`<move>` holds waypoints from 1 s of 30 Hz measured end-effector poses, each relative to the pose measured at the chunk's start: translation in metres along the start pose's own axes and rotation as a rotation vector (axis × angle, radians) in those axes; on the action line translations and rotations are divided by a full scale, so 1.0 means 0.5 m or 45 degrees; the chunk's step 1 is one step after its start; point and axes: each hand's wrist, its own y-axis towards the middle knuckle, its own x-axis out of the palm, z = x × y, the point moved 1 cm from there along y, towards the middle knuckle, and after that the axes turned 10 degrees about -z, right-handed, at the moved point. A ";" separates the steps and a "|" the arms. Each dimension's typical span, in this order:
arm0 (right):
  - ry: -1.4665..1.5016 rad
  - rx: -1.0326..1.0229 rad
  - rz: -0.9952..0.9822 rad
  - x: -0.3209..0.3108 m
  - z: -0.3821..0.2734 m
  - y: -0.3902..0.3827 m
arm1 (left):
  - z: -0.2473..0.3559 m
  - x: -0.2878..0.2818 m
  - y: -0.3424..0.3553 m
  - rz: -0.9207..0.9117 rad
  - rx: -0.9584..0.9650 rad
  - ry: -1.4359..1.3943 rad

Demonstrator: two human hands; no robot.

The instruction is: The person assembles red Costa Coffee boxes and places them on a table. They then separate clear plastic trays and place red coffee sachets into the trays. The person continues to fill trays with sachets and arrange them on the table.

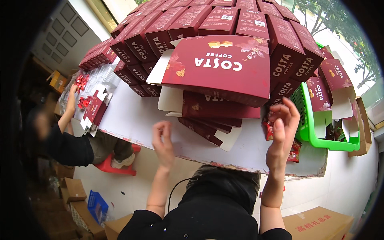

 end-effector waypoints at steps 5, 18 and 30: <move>-0.056 -0.027 -0.111 -0.012 0.081 -0.099 | -0.174 -0.172 0.249 0.354 0.153 0.680; -0.195 0.105 -0.156 -0.011 0.143 -0.228 | -0.386 -0.442 0.626 0.276 -0.574 1.789; -0.128 -0.116 -0.348 0.021 0.122 -0.252 | -0.196 -0.316 0.203 0.595 0.354 1.439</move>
